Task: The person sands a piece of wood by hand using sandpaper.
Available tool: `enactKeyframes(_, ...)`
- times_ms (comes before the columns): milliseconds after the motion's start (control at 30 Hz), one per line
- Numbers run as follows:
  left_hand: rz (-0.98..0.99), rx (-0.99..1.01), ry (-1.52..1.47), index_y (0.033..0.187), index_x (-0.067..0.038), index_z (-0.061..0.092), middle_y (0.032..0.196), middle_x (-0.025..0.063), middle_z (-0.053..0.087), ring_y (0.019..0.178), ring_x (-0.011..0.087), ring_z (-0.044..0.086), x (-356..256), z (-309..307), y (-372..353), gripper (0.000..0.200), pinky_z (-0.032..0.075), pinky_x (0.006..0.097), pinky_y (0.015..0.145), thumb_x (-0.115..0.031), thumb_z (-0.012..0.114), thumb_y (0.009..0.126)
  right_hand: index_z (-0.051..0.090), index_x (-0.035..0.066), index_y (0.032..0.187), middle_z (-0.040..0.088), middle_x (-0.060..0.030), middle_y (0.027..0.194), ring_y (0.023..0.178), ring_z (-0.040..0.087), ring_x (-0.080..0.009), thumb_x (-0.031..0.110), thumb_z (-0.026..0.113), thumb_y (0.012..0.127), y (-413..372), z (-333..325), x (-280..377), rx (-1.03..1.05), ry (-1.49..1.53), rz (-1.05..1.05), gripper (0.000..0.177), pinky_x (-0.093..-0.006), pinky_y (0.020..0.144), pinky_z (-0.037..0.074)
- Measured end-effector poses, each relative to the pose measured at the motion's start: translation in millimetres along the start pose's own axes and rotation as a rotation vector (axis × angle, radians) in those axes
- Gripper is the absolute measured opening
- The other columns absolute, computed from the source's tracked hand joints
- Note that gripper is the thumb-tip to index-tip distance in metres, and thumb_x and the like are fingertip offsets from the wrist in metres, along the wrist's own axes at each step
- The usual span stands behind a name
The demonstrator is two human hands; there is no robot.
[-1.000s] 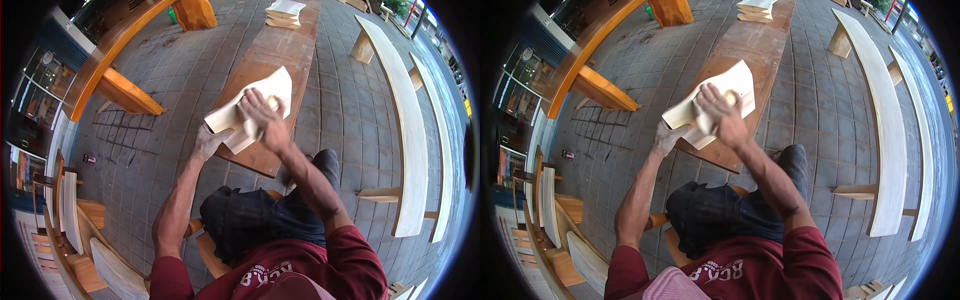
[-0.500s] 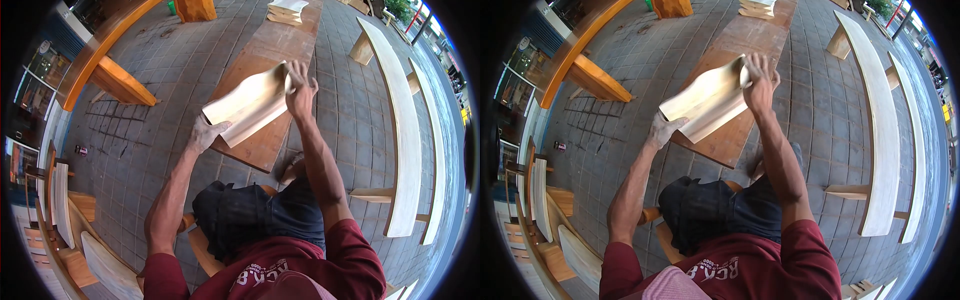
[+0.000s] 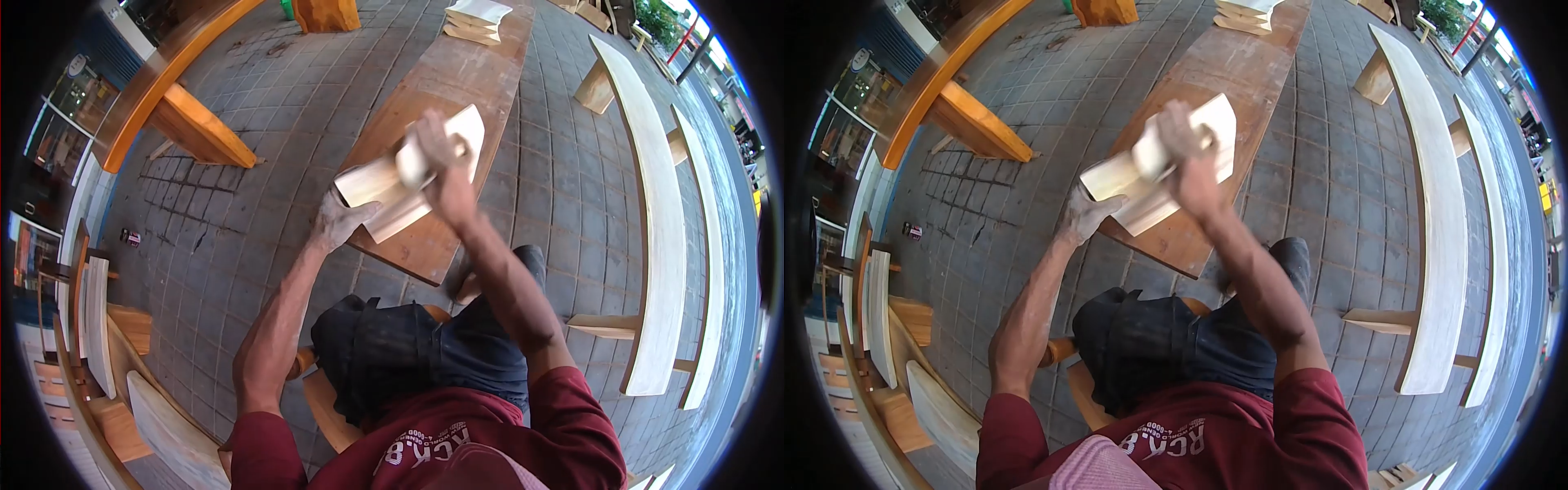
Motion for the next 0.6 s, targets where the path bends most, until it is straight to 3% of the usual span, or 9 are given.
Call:
enactKeyframes(100,0.073,-0.021,0.041,0.13,0.001,0.055,0.118,0.0108,0.067,0.111,0.0161,0.061,2,-1,0,0.059,0.05,0.0324,0.095,-0.013,0.08,0.079,0.048,0.024,0.147,0.034,0.0028,0.16,0.149,0.028,-0.0158,0.012,0.075,0.069,-13,18,51,0.355,-0.034,-0.29,0.084,-0.0574,0.118,0.019)
enactKeyframes(200,0.007,0.034,0.063,0.126,0.0,0.059,0.112,0.0086,0.069,0.104,0.0157,0.065,-9,2,-2,0.053,0.052,0.0321,0.09,-0.014,0.079,0.079,0.048,0.029,0.147,0.037,0.0021,0.159,0.149,0.03,-0.0162,0.013,0.07,0.075,2,5,29,0.311,-0.156,-0.397,0.076,-0.055,0.118,0.018)
enactKeyframes(233,0.02,0.028,0.043,0.125,0.0,0.059,0.111,0.0082,0.07,0.102,0.0157,0.065,-10,2,-2,0.052,0.053,0.0321,0.09,-0.014,0.079,0.079,0.049,0.031,0.146,0.038,0.0031,0.158,0.148,0.032,-0.017,0.016,0.068,0.08,10,-7,23,0.32,-0.227,-0.335,0.071,-0.0545,0.117,0.017)
enactKeyframes(333,0.061,0.009,0.052,0.125,0.0,0.058,0.113,0.0094,0.068,0.105,0.0176,0.064,-16,0,-3,0.054,0.052,0.033,0.091,-0.016,0.08,0.077,0.05,0.023,0.146,0.039,-0.0013,0.158,0.149,0.029,-0.0169,0.022,0.075,0.076,12,-4,18,0.209,-0.185,-0.206,0.074,-0.0561,0.116,0.016)
enactKeyframes(400,0.12,-0.059,0.244,0.125,0.0,0.057,0.115,0.0107,0.067,0.107,0.0193,0.064,-8,-4,-1,0.057,0.052,0.0338,0.093,-0.018,0.081,0.076,0.046,0.018,0.148,0.035,-0.004,0.16,0.149,0.029,-0.0193,0.012,0.074,0.069,1,17,48,0.354,-0.116,-0.269,0.084,-0.0545,0.119,0.013)
enactKeyframes(433,0.215,-0.041,0.361,0.126,0.0,0.056,0.117,0.0125,0.065,0.111,0.0224,0.062,4,-2,1,0.06,0.052,0.0348,0.095,-0.021,0.081,0.076,0.045,0.017,0.149,0.033,-0.0043,0.161,0.149,0.029,-0.0191,0.011,0.077,0.063,-3,25,70,0.438,-0.076,-0.275,0.092,-0.0557,0.119,0.016)
enactKeyframes(467,0.44,-0.08,0.571,0.126,-0.003,0.057,0.118,0.0119,0.064,0.111,0.0226,0.062,38,-5,8,0.057,0.052,0.0346,0.094,-0.025,0.079,0.079,0.046,0.017,0.148,0.038,-0.004,0.158,0.147,0.033,-0.0186,0.01,0.077,0.064,-9,36,83,0.4,0.022,-0.31,0.09,-0.0561,0.119,0.018)
enactKeyframes(533,0.252,-0.032,-0.095,0.125,-0.004,0.057,0.118,0.0114,0.064,0.11,0.0219,0.062,20,5,9,0.054,0.052,0.0354,0.093,-0.027,0.078,0.08,0.049,0.018,0.146,0.04,-0.0025,0.157,0.145,0.035,-0.0157,0.027,0.08,0.073,1,39,99,0.494,-0.048,-0.373,0.079,-0.0524,0.119,0.019)
enactKeyframes(600,0.218,0.009,0.398,0.123,-0.003,0.059,0.119,0.0107,0.064,0.111,0.0204,0.062,40,-3,9,0.053,0.052,0.0345,0.092,-0.028,0.078,0.081,0.047,0.021,0.148,0.046,-0.0017,0.153,0.143,0.041,-0.017,0.012,0.078,0.064,4,33,82,0.514,0.109,-0.455,0.09,-0.0538,0.118,0.019)
Point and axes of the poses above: each hand's wrist, its own y-axis towards the middle knuckle, its own z-axis out of the palm, x = y × z, the point moved 7 cm from there along y, towards the middle knuckle
